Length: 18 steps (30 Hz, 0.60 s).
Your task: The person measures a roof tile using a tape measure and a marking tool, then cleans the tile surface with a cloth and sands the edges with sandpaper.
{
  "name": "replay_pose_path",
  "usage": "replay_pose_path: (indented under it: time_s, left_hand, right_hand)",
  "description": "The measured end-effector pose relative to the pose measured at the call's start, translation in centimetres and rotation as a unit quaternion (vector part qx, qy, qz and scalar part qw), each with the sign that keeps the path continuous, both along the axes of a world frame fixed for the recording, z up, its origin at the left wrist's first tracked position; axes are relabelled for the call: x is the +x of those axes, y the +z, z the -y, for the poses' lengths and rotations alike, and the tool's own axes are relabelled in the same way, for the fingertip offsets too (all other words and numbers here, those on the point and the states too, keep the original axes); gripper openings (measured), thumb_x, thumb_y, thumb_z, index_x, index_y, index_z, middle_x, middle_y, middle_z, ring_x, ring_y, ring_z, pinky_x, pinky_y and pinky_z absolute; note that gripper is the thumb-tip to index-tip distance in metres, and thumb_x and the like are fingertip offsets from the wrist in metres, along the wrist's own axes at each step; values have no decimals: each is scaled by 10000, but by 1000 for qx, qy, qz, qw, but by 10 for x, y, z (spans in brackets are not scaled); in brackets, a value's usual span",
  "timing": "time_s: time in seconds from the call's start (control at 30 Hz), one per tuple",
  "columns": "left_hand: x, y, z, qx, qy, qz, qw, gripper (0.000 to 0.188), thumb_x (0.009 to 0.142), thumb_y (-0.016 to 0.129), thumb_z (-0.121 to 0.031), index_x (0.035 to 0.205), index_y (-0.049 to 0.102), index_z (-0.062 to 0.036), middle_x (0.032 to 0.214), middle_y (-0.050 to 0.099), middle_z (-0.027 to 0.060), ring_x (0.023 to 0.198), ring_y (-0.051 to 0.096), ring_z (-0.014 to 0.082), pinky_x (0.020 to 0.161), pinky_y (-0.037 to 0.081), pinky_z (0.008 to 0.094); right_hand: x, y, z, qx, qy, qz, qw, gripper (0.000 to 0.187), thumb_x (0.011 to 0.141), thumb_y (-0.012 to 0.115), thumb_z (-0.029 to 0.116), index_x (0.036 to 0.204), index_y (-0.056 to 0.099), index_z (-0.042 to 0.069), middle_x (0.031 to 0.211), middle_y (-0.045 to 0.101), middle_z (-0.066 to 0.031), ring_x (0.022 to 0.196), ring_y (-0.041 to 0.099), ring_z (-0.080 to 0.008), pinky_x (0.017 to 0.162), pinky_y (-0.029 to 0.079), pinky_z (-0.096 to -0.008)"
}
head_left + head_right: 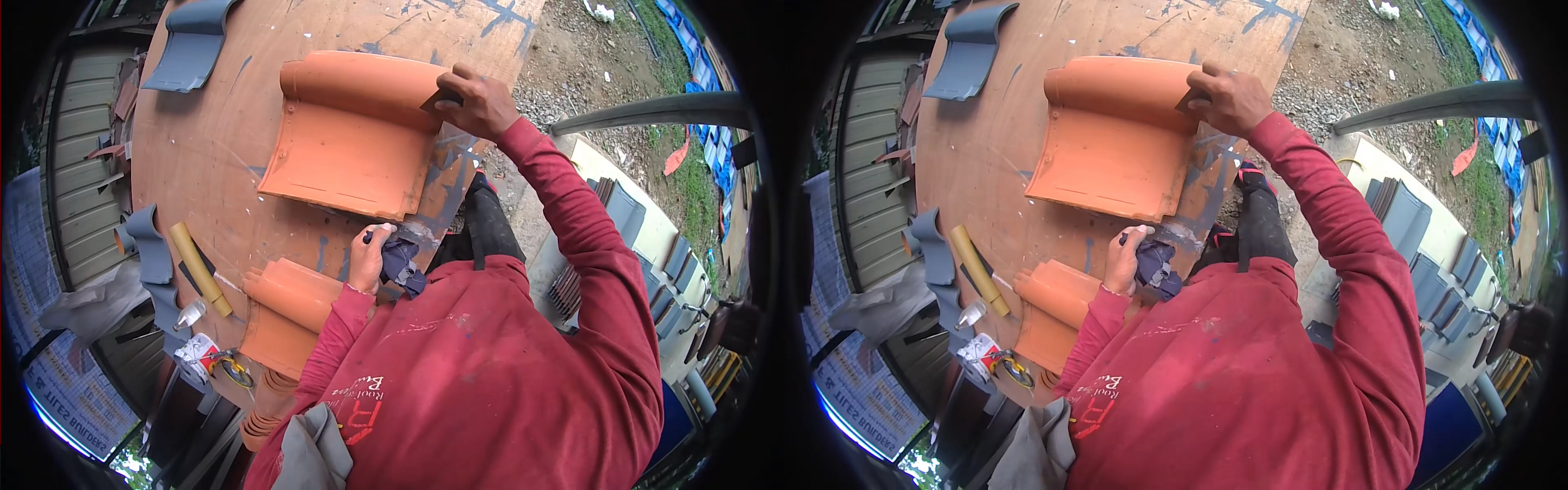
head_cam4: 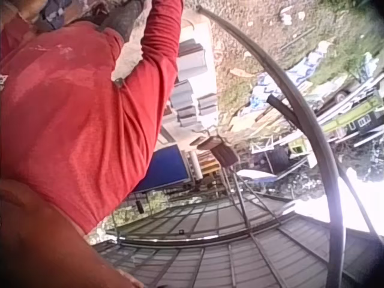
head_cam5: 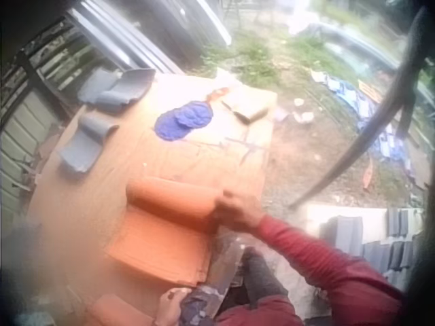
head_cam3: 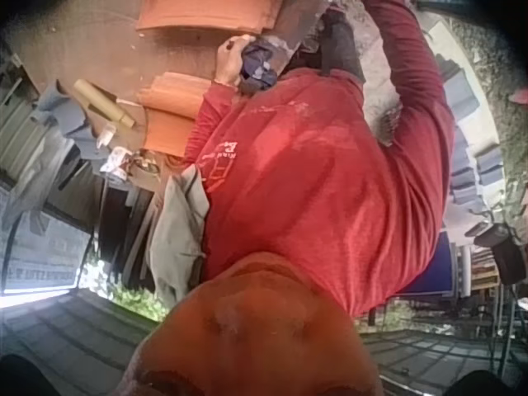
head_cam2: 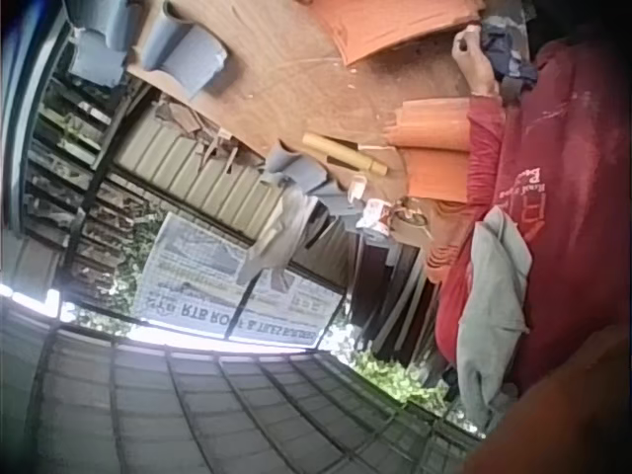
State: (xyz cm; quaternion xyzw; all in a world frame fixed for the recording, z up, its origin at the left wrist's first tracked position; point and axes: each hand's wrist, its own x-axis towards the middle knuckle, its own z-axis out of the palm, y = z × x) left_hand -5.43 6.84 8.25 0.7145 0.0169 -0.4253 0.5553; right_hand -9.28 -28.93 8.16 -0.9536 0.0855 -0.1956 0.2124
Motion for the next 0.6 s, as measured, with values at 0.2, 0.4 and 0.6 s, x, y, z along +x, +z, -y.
replay_pose_path:
  time_s: [0.2, 0.4, 0.6]
  left_hand:
    - [3, 51, 9, -93, 43, -193, 976, 311, 987, 667, -158, 1240, 646, 22, 1150, 710, 88, 1049, 684, 176, 977, 543, 330]
    - [58, 80, 57, -196, 81, -30, 977, 314, 984, 644, -100, 1264, 652, 42, 1157, 729, 104, 999, 713, 187, 958, 560, 332]
    - [141, 39, 178, -135, -84, 518, 840, 365, 1041, 611, -181, 1378, 627, -43, 1328, 693, 109, 1207, 665, 273, 1066, 498, 385]
  right_hand:
    - [-8, -10, -11, 20, -10, -57, 998, 279, 878, 749, 300, 1072, 624, 142, 998, 632, -91, 834, 689, -363, 675, 540, -495]
    - [-26, -30, -35, -11, -31, -18, 999, 330, 852, 789, 297, 1072, 625, 112, 939, 614, -110, 855, 692, -359, 663, 535, -455]
    - [-104, -33, -61, 168, -321, 81, 928, 394, 848, 773, 96, 1214, 629, 123, 994, 660, -130, 908, 690, -376, 700, 545, -445]
